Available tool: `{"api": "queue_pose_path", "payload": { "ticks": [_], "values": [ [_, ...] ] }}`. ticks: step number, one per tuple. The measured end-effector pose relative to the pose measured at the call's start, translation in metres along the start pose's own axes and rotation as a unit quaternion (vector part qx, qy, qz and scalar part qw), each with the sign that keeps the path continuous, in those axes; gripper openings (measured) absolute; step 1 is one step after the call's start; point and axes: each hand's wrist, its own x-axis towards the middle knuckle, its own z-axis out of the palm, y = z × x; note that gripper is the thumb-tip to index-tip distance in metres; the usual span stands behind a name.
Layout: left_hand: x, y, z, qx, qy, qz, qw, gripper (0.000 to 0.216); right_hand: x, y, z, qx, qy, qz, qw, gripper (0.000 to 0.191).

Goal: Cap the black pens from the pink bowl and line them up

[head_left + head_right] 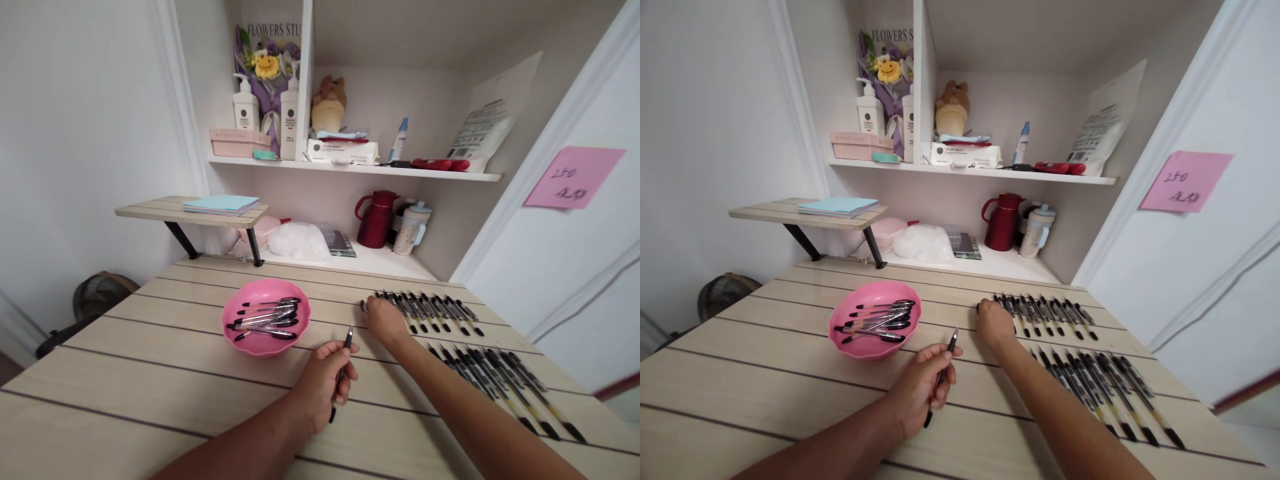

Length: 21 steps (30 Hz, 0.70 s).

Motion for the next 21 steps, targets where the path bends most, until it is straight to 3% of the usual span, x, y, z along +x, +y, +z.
{"api": "queue_pose_path", "payload": {
  "ticks": [12, 21],
  "values": [
    [0.001, 0.0, -0.001, 0.007, -0.002, -0.003, 1.0, 0.032, 0.019, 0.013, 0.006, -0.003, 0.002, 0.047, 0.999, 0.028],
    [0.001, -0.001, -0.001, 0.004, -0.006, 0.002, 1.0, 0.03, 0.012, 0.022, 0.002, -0.01, 0.004, 0.052, 0.999, 0.031]
  ]
}}
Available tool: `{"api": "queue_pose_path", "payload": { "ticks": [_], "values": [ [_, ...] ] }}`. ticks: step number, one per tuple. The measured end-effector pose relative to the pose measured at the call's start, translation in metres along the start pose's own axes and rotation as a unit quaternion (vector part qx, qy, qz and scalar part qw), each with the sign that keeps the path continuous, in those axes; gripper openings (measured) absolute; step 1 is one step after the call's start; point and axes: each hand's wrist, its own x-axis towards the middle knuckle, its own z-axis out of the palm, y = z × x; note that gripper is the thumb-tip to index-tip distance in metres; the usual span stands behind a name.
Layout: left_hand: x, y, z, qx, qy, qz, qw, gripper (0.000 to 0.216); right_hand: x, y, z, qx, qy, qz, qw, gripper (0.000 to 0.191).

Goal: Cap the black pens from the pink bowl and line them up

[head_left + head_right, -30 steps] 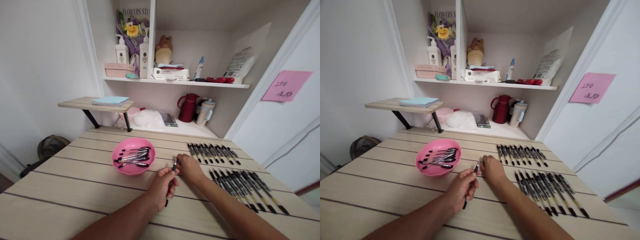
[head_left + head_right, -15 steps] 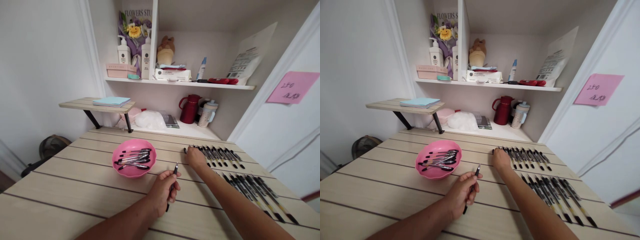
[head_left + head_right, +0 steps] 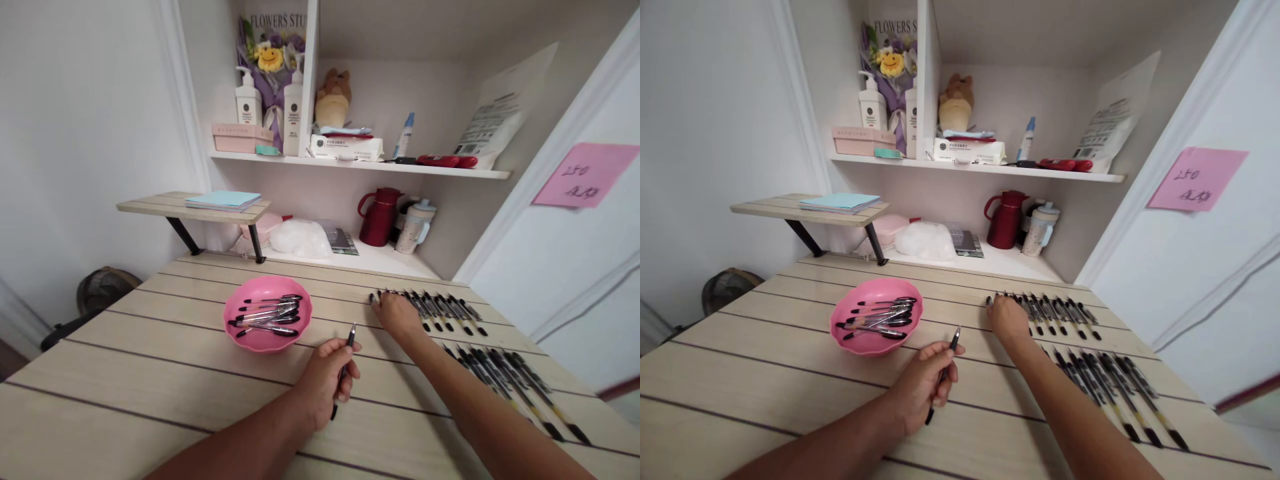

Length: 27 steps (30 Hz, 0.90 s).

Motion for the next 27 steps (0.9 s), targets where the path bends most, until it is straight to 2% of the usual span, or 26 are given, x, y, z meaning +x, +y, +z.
{"api": "queue_pose_path", "payload": {
  "ticks": [13, 18, 21, 23, 25, 26, 27],
  "values": [
    [0.0, 0.001, 0.0, 0.002, 0.005, -0.015, 1.0, 0.031, 0.012, -0.009, -0.001, 0.045, 0.003, 0.02, 0.999, 0.029],
    [0.001, 0.001, 0.0, 0.002, 0.0, -0.013, 1.0, 0.03, 0.006, -0.008, -0.009, 0.116, 0.009, 0.029, 0.993, 0.027],
    [0.001, 0.0, 0.0, 0.001, -0.002, -0.005, 1.0, 0.03, -0.012, -0.012, -0.017, 0.194, 0.0, 0.022, 0.981, 0.026],
    [0.001, 0.0, 0.0, 0.002, -0.003, 0.001, 1.0, 0.031, -0.031, -0.018, -0.02, 0.254, -0.021, 0.011, 0.967, 0.031],
    [0.0, 0.0, 0.001, 0.003, -0.005, 0.006, 1.0, 0.031, -0.055, -0.027, -0.021, 0.34, -0.055, 0.006, 0.939, 0.041],
    [0.0, 0.0, 0.001, 0.006, -0.005, 0.009, 1.0, 0.03, -0.066, -0.032, -0.021, 0.401, -0.073, 0.007, 0.913, 0.044],
    [0.0, 0.0, 0.002, 0.009, -0.002, 0.012, 1.0, 0.029, -0.076, -0.037, -0.02, 0.507, -0.103, 0.018, 0.856, 0.044]
  ]
}}
